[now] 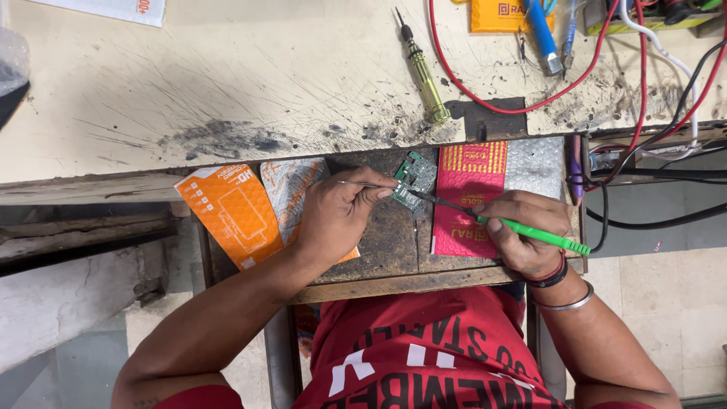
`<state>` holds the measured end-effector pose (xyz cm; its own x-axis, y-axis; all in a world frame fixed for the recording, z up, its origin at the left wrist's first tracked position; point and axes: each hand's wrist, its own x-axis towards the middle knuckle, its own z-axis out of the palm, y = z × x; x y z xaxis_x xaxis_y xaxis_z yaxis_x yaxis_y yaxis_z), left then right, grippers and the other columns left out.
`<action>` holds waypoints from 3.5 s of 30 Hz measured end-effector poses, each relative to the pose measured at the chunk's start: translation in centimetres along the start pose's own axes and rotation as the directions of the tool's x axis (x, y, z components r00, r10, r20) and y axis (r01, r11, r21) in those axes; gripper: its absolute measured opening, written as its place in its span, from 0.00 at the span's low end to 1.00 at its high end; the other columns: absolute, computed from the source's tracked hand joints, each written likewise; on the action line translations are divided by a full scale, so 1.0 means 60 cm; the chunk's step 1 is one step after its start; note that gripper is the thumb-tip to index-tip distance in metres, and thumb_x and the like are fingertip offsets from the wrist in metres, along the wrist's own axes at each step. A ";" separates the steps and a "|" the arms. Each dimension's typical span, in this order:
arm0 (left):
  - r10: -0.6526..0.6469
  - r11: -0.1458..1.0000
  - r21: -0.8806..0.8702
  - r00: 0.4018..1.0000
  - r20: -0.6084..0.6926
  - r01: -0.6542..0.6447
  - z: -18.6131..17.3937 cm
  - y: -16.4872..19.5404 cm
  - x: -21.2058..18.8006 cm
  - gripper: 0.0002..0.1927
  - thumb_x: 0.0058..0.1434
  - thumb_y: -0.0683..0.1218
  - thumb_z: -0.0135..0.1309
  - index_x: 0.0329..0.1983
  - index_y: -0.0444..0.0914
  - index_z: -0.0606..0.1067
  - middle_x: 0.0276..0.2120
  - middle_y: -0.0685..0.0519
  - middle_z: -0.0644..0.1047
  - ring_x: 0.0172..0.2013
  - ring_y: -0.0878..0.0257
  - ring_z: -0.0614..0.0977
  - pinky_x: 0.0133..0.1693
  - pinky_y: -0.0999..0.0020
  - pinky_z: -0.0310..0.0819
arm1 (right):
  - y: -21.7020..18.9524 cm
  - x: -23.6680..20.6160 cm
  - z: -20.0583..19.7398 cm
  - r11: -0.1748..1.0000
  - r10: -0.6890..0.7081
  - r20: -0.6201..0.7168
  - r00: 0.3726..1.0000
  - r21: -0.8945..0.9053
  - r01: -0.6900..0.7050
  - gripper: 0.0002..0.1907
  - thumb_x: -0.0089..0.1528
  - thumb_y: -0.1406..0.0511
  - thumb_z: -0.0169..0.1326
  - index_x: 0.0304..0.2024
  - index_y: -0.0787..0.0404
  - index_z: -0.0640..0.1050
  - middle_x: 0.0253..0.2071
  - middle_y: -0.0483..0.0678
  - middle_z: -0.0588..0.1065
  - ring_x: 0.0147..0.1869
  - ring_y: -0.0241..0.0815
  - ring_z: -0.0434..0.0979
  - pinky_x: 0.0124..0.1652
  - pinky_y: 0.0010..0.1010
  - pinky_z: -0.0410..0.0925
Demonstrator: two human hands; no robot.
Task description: The person solders components on a green circuit board at a repair workbench. They hold the board with tweezers in one hand while applying a soldering iron to the board's contacts, repositioning the board on a pink mat and continuing to solder different points.
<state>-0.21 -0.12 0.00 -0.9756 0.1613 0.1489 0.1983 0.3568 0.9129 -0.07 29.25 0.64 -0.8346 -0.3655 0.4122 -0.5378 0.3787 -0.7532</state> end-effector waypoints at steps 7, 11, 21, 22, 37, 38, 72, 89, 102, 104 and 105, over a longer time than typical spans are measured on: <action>-0.018 0.999 -0.033 1.000 0.013 0.018 0.001 -0.001 -0.001 0.05 0.68 0.44 0.56 0.43 0.40 0.80 0.40 0.53 0.85 0.40 0.62 0.89 0.38 0.70 0.82 | 0.001 0.001 -0.001 1.000 0.007 0.006 1.000 0.030 -0.007 0.06 0.61 0.70 0.54 0.36 0.67 0.80 0.35 0.52 0.80 0.33 0.41 0.81 0.36 0.29 0.73; 0.003 1.000 -0.024 1.000 0.003 -0.003 0.000 -0.001 -0.002 0.05 0.68 0.44 0.57 0.43 0.40 0.81 0.40 0.53 0.85 0.40 0.62 0.89 0.39 0.70 0.83 | -0.002 -0.001 0.000 0.999 0.018 0.031 0.999 -0.041 -0.016 0.07 0.59 0.71 0.53 0.35 0.66 0.81 0.34 0.52 0.81 0.32 0.41 0.81 0.35 0.29 0.73; -0.010 1.000 -0.012 1.000 0.001 0.010 0.001 0.001 0.001 0.05 0.67 0.45 0.57 0.43 0.40 0.80 0.39 0.53 0.85 0.39 0.63 0.89 0.36 0.70 0.82 | 0.000 0.000 0.000 1.000 0.008 0.007 1.000 -0.001 -0.008 0.06 0.59 0.71 0.53 0.36 0.66 0.80 0.35 0.52 0.80 0.33 0.41 0.81 0.36 0.29 0.73; -0.017 1.000 -0.017 1.000 0.000 0.017 0.002 0.002 0.000 0.05 0.67 0.45 0.57 0.43 0.40 0.80 0.39 0.53 0.85 0.39 0.63 0.89 0.36 0.70 0.82 | 0.000 0.000 0.000 1.000 0.008 0.003 1.000 0.009 -0.008 0.06 0.59 0.71 0.53 0.36 0.66 0.80 0.35 0.53 0.80 0.33 0.41 0.81 0.36 0.29 0.73; 0.040 0.999 -0.009 0.999 -0.016 -0.040 0.000 -0.001 0.000 0.05 0.68 0.44 0.57 0.44 0.40 0.80 0.39 0.52 0.85 0.39 0.62 0.88 0.38 0.70 0.82 | -0.003 0.001 -0.001 0.998 0.011 0.039 0.999 -0.067 -0.008 0.07 0.59 0.71 0.53 0.35 0.66 0.81 0.33 0.52 0.80 0.31 0.41 0.81 0.34 0.29 0.72; 0.023 1.000 -0.003 1.000 -0.011 -0.023 0.000 -0.001 0.000 0.05 0.68 0.44 0.57 0.44 0.40 0.80 0.39 0.53 0.85 0.39 0.62 0.88 0.37 0.70 0.81 | -0.003 0.000 0.000 0.999 0.019 0.029 0.999 -0.046 -0.017 0.07 0.59 0.71 0.53 0.36 0.66 0.81 0.33 0.52 0.80 0.31 0.41 0.81 0.34 0.29 0.72; -0.017 1.000 -0.012 1.000 -0.003 0.017 0.001 0.004 0.001 0.05 0.67 0.45 0.58 0.43 0.40 0.80 0.39 0.53 0.85 0.39 0.63 0.89 0.37 0.70 0.81 | -0.002 0.003 -0.002 1.000 -0.014 0.048 0.999 -0.013 0.014 0.06 0.59 0.71 0.52 0.35 0.65 0.81 0.33 0.52 0.81 0.31 0.40 0.81 0.33 0.28 0.73; -0.083 0.997 -0.001 0.996 0.013 0.083 -0.003 0.005 0.009 0.06 0.64 0.45 0.58 0.41 0.40 0.83 0.34 0.51 0.86 0.35 0.63 0.89 0.34 0.69 0.79 | 0.005 0.005 -0.004 1.000 -0.014 0.045 0.999 -0.006 0.014 0.06 0.59 0.70 0.54 0.35 0.63 0.81 0.33 0.51 0.82 0.33 0.43 0.84 0.35 0.31 0.75; -0.107 0.994 0.023 0.994 0.017 0.106 -0.003 0.007 0.014 0.07 0.63 0.45 0.58 0.42 0.41 0.83 0.34 0.53 0.86 0.33 0.65 0.88 0.33 0.70 0.79 | 0.012 0.007 0.003 0.996 -0.061 0.013 0.998 0.065 0.060 0.06 0.59 0.70 0.54 0.35 0.65 0.81 0.31 0.50 0.82 0.31 0.43 0.85 0.33 0.31 0.76; -0.111 0.993 0.029 0.994 0.016 0.111 -0.002 0.007 0.014 0.07 0.63 0.45 0.58 0.42 0.41 0.83 0.34 0.53 0.87 0.33 0.65 0.88 0.33 0.70 0.79 | 0.013 0.008 0.002 0.995 -0.080 0.023 0.997 0.061 0.079 0.06 0.58 0.70 0.54 0.34 0.65 0.82 0.31 0.50 0.82 0.30 0.42 0.84 0.32 0.31 0.75; -0.095 0.995 0.036 0.995 0.011 0.095 -0.001 0.007 0.014 0.07 0.63 0.45 0.58 0.42 0.41 0.83 0.34 0.53 0.87 0.33 0.65 0.88 0.33 0.71 0.79 | 0.012 0.008 0.002 0.995 -0.088 0.021 0.996 0.042 0.088 0.06 0.58 0.70 0.54 0.34 0.64 0.82 0.31 0.50 0.82 0.31 0.43 0.84 0.32 0.31 0.75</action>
<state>-0.97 0.09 0.54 -0.9890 0.1364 0.0572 0.1082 0.4032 0.9087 -0.86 29.25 0.24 -0.7810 -0.4153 0.4664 -0.6033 0.3091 -0.7352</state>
